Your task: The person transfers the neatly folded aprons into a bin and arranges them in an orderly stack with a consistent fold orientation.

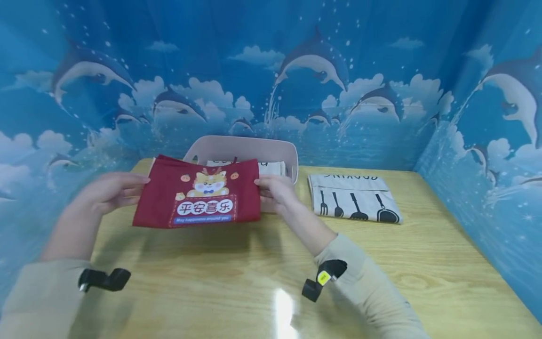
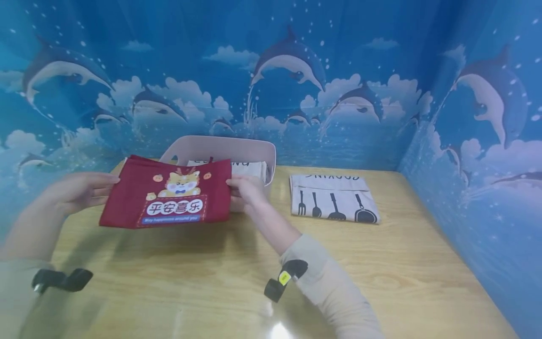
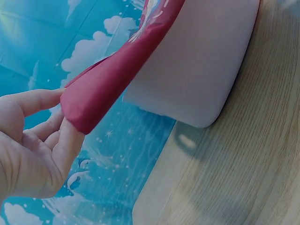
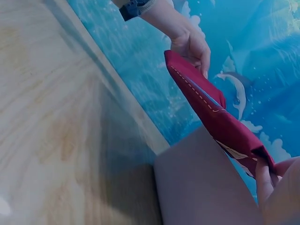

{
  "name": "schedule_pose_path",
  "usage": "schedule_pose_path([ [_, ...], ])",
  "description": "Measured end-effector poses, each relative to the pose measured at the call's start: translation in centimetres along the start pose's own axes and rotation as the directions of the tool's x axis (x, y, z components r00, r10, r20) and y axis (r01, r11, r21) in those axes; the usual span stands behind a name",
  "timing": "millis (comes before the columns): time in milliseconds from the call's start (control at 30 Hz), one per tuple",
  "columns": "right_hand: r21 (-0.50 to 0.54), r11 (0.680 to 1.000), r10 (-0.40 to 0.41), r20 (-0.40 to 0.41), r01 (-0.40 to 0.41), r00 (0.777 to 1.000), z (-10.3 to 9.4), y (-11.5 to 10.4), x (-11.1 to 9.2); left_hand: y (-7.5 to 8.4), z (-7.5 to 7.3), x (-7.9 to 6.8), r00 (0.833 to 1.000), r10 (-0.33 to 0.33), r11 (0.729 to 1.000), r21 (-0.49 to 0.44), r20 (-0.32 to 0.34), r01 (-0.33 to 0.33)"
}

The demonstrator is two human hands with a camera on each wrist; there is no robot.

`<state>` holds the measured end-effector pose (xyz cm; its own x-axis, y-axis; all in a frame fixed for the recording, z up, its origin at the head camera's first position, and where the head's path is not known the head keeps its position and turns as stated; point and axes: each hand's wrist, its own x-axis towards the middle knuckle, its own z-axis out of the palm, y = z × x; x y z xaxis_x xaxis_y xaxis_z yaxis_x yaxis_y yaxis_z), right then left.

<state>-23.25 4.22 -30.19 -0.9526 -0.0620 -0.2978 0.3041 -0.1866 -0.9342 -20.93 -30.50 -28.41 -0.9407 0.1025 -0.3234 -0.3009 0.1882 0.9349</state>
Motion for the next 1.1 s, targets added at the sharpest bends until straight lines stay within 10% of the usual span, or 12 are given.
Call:
schedule_pose_path([
  [1100,-0.027,0.999,0.042,-0.05,-0.043,0.998,-4.0,-3.9,1.9,4.3,4.9,3.0,1.0,-0.012,0.999,0.036,-0.02,0.012],
])
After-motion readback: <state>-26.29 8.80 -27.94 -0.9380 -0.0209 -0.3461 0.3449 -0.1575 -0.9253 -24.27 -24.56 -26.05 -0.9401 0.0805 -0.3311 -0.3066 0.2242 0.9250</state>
